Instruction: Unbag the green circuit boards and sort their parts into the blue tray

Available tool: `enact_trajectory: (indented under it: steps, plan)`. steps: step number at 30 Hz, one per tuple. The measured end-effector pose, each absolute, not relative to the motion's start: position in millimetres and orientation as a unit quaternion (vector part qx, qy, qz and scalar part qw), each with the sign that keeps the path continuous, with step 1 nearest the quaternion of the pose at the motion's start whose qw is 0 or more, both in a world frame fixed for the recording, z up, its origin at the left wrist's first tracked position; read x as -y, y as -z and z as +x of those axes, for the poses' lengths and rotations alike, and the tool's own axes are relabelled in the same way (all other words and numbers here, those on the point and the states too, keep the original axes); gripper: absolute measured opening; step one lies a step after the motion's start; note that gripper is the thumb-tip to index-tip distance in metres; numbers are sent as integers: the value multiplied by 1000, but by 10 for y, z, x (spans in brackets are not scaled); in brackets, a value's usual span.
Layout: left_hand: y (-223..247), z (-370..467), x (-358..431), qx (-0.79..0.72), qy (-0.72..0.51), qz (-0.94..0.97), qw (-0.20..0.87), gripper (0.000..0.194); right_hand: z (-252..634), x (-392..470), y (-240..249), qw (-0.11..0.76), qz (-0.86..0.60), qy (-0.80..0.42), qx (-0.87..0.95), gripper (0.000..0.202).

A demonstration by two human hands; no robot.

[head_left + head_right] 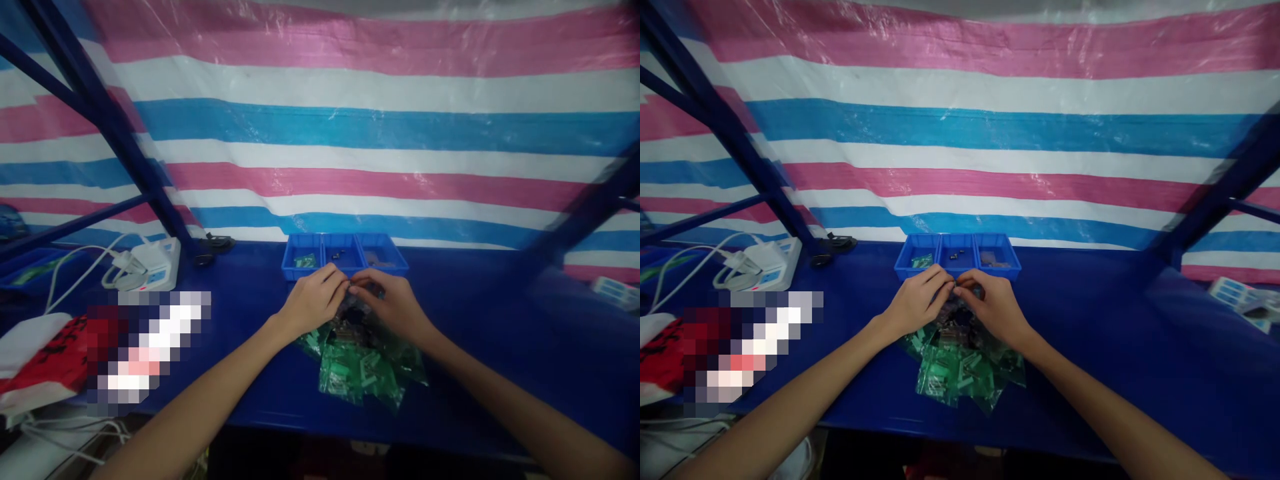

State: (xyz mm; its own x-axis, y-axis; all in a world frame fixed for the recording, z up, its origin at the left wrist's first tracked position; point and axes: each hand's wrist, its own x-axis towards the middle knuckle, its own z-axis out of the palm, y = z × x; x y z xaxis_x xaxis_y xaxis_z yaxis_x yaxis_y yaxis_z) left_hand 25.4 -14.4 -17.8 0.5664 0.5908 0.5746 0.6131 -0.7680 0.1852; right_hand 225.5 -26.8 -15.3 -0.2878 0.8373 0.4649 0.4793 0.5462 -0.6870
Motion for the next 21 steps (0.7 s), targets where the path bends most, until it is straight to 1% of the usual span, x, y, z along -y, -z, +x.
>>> enact_trajectory:
  steps: [2, 8, 14, 19, 21]
  plan:
    - [167, 250, 149, 335, 316, -888, 19, 28, 2248, 276, 156, 426, -420, -216, 772, 16]
    - [187, 244, 144, 328, 304, -893, 38, 19, 2242, 302, 123, 426, -415, -222, 773, 16]
    - [235, 262, 128, 314, 285, -902, 80, 30, 2240, 303, 99, 391, -426, -183, 795, 25]
    - [225, 269, 131, 311, 277, -905, 83, 31, 2265, 252, 116, 403, -411, -265, 773, 19]
    - [227, 266, 125, 320, 276, -904, 69, 31, 2299, 223, 115, 394, -402, -302, 769, 18]
